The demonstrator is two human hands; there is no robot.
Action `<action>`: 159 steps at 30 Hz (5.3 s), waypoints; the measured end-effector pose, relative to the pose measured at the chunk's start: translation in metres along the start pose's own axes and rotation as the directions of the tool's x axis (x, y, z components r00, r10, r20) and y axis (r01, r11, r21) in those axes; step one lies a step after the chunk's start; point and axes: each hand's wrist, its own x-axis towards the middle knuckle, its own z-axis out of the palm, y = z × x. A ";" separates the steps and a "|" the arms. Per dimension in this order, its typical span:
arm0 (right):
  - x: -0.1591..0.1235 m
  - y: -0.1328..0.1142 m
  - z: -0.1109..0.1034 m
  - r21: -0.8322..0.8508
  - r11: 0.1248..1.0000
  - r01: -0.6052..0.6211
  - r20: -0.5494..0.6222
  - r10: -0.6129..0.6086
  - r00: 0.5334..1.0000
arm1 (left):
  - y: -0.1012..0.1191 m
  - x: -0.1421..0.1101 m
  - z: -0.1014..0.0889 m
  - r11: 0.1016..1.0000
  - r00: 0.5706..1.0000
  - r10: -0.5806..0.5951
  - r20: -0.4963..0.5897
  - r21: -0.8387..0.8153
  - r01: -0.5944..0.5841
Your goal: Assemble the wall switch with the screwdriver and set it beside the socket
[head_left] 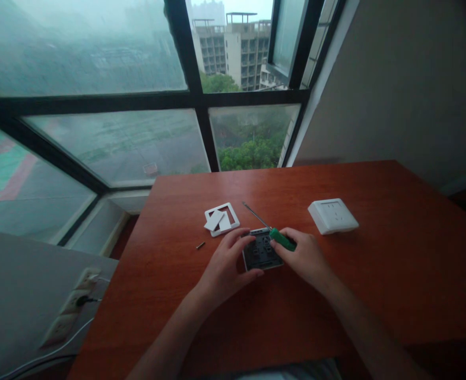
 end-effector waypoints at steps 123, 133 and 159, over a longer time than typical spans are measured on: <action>0.010 -0.124 -0.104 -0.819 0.443 0.365 0.172 -0.417 0.892 | 0.000 0.000 0.004 1.000 0.999 0.014 -0.032 -0.007 -0.015; 0.010 -0.125 -0.101 -0.849 0.432 0.304 0.128 -0.390 0.912 | 0.000 0.000 0.003 1.000 0.999 0.019 -0.030 -0.002 -0.019; 0.004 -0.117 -0.104 -0.687 0.562 0.461 0.241 -0.422 0.874 | -0.002 0.000 0.005 1.000 0.999 0.014 -0.034 -0.020 -0.014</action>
